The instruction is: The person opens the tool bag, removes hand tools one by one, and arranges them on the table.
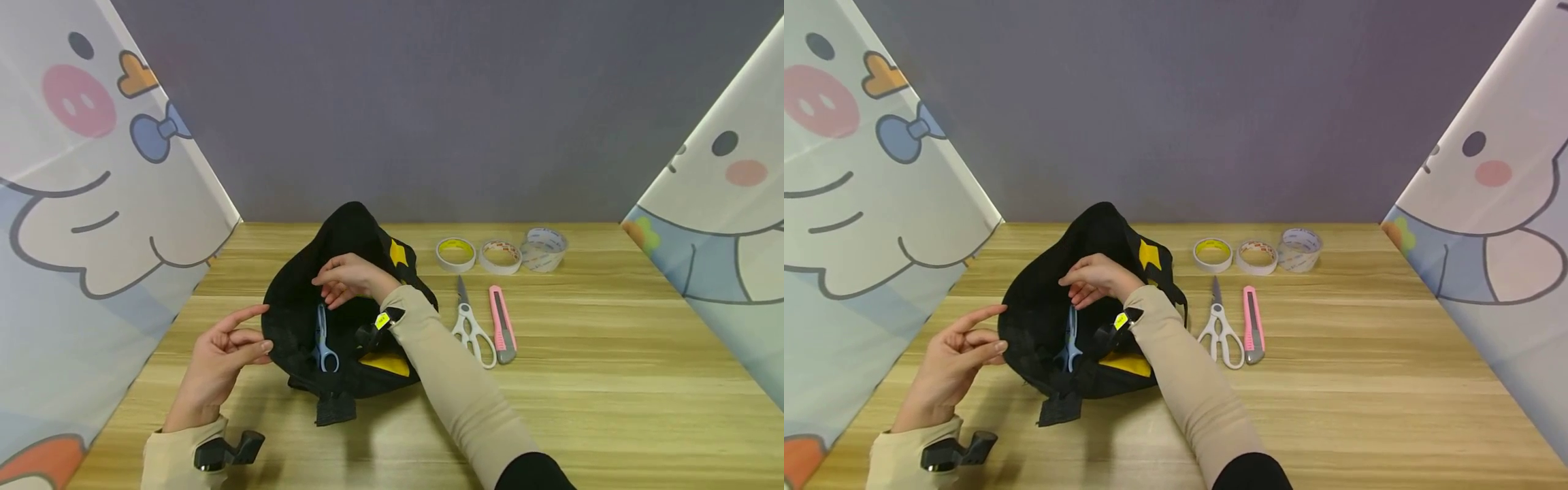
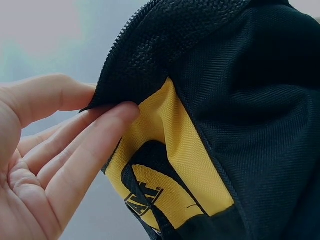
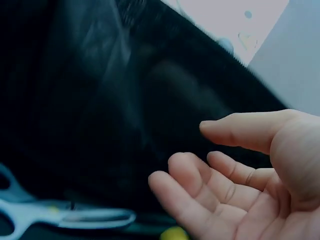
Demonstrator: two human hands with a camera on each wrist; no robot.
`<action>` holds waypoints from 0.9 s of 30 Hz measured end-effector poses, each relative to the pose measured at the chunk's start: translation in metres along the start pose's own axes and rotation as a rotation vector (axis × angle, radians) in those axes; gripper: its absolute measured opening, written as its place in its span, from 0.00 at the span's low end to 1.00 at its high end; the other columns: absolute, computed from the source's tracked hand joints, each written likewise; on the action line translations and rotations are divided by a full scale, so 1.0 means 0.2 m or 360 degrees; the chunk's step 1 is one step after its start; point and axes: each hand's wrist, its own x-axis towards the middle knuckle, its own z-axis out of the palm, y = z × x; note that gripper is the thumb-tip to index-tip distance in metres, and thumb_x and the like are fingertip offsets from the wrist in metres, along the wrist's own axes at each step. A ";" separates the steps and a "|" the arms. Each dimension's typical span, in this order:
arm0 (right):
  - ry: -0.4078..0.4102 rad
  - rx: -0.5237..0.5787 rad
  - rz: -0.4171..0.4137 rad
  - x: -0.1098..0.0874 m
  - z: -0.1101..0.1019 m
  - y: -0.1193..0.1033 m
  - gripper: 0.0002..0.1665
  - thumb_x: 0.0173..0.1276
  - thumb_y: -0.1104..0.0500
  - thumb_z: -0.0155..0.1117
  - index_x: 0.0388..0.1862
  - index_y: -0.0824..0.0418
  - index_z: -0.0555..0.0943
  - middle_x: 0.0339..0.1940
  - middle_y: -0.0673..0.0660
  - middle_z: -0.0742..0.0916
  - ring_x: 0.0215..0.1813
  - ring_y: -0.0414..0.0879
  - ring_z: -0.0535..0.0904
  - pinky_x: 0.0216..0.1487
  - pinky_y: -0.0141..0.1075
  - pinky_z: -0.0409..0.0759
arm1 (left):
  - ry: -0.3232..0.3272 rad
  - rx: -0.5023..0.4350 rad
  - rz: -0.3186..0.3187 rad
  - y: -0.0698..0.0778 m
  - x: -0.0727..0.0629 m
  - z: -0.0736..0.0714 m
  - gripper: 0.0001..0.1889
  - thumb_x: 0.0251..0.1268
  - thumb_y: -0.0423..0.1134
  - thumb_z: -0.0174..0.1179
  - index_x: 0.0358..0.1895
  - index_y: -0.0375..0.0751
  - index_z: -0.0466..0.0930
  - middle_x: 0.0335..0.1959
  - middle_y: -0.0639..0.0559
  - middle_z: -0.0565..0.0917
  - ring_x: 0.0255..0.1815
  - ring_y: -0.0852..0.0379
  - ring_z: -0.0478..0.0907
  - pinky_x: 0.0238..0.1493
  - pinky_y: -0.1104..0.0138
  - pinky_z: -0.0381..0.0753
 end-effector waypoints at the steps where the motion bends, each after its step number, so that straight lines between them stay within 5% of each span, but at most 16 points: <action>1: 0.0004 0.0011 0.0033 0.01 -0.01 0.02 0.04 0.71 0.66 0.63 0.40 0.65 0.76 0.24 0.59 0.82 0.21 0.46 0.80 0.26 0.37 0.87 | -0.0002 -0.0007 0.0002 0.00 0.00 0.00 0.30 0.61 0.08 0.48 0.65 0.31 0.74 0.37 0.45 0.89 0.32 0.56 0.86 0.33 0.66 0.88; 16: 0.0084 -0.0239 0.0299 0.07 -0.03 0.20 0.11 0.63 0.66 0.71 0.23 0.68 0.81 0.21 0.61 0.85 0.18 0.46 0.82 0.21 0.34 0.85 | -0.0028 -0.0019 0.0021 -0.01 0.01 0.00 0.30 0.61 0.07 0.47 0.66 0.30 0.73 0.37 0.45 0.89 0.32 0.56 0.86 0.33 0.66 0.88; 27: 0.0032 -0.0285 0.0305 0.11 -0.01 0.28 0.06 0.63 0.66 0.72 0.28 0.68 0.86 0.21 0.61 0.87 0.19 0.45 0.83 0.21 0.33 0.85 | 0.0005 0.0022 -0.0009 -0.01 0.00 0.01 0.30 0.60 0.07 0.48 0.65 0.31 0.75 0.36 0.45 0.89 0.31 0.56 0.86 0.32 0.65 0.88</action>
